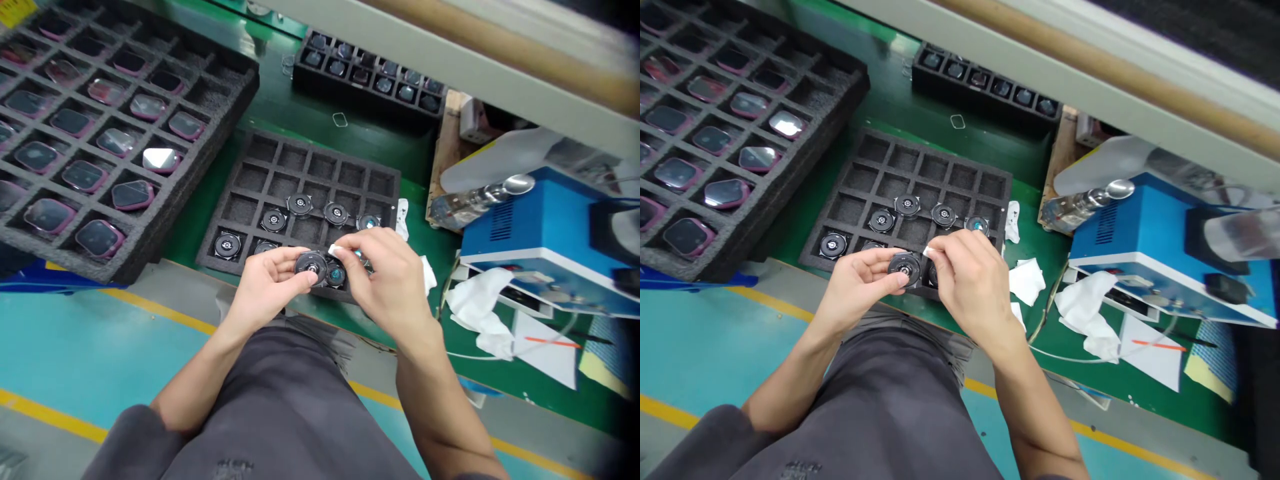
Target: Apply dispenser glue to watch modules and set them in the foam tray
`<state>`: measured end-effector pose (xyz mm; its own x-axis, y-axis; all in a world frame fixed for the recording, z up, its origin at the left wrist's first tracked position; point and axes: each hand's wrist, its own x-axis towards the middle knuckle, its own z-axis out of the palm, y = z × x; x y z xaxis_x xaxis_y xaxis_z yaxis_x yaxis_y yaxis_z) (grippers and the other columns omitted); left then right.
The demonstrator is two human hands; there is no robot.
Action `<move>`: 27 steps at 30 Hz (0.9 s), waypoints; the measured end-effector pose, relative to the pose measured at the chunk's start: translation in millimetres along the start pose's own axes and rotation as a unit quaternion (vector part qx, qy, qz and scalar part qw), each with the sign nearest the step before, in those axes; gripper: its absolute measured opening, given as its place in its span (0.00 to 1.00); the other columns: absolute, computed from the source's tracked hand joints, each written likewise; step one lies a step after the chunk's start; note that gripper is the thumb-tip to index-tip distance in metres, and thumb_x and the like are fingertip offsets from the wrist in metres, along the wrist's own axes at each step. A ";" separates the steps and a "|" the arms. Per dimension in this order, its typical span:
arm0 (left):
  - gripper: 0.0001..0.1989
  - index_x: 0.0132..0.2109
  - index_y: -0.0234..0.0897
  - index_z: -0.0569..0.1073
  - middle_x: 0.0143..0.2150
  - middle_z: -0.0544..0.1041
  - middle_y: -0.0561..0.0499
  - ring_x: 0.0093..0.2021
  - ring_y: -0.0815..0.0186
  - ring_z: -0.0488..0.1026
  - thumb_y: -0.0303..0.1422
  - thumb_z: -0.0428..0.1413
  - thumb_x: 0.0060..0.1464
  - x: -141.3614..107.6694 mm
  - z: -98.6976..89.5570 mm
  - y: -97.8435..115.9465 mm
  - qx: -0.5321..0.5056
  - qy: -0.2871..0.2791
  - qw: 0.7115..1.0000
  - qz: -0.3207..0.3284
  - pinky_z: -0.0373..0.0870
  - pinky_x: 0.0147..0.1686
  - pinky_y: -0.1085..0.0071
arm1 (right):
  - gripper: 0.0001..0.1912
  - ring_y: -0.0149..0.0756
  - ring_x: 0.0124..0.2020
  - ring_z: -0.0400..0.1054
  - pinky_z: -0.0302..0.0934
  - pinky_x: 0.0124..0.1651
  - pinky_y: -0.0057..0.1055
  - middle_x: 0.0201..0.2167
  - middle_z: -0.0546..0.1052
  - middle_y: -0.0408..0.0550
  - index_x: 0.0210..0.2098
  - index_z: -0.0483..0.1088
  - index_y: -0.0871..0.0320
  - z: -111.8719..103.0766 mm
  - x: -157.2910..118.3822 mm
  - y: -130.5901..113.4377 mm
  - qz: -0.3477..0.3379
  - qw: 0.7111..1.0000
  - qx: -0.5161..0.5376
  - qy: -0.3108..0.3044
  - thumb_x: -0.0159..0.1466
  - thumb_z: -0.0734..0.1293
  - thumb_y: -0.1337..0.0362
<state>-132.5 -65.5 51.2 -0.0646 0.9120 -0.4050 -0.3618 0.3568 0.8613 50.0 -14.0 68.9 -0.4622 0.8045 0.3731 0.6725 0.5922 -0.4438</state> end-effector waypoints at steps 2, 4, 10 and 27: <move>0.23 0.46 0.30 0.81 0.36 0.85 0.47 0.32 0.66 0.81 0.29 0.72 0.40 0.1 -0.3 2.8 -0.008 -0.001 1.000 -0.006 0.80 0.32 0.74 | 0.05 0.40 0.37 0.70 0.64 0.43 0.38 0.36 0.80 0.47 0.38 0.73 0.55 -3.6 -2.0 0.5 0.011 0.999 0.015 0.026 0.71 0.65 0.67; 0.23 0.46 0.30 0.81 0.36 0.85 0.47 0.32 0.66 0.81 0.29 0.72 0.40 0.7 0.2 3.9 -0.008 -0.002 1.000 -0.007 0.80 0.31 0.74 | 0.05 0.39 0.38 0.71 0.64 0.43 0.38 0.36 0.80 0.47 0.38 0.73 0.55 -4.7 -1.9 -5.7 0.010 0.999 0.028 0.037 0.70 0.65 0.67; 0.21 0.45 0.31 0.82 0.39 0.85 0.46 0.38 0.63 0.83 0.27 0.72 0.40 1.5 1.9 -3.6 0.027 -0.018 0.999 0.041 0.81 0.40 0.72 | 0.08 0.40 0.40 0.71 0.62 0.43 0.38 0.37 0.80 0.50 0.39 0.74 0.56 6.4 2.9 -28.0 -0.019 0.999 0.009 -0.024 0.72 0.63 0.67; 0.25 0.48 0.30 0.80 0.38 0.85 0.44 0.36 0.61 0.83 0.31 0.73 0.41 -3.8 -0.4 2.9 0.016 0.006 1.000 0.002 0.82 0.34 0.69 | 0.05 0.40 0.37 0.71 0.64 0.41 0.38 0.36 0.80 0.47 0.39 0.74 0.54 -4.6 -8.6 -14.5 0.022 0.999 0.038 0.009 0.70 0.66 0.66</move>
<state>-133.7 -68.0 55.1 -0.0769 0.9115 -0.4041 -0.3308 0.3590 0.8727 46.9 -29.7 75.9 -0.4219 0.8295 0.3660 0.6461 0.5583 -0.5204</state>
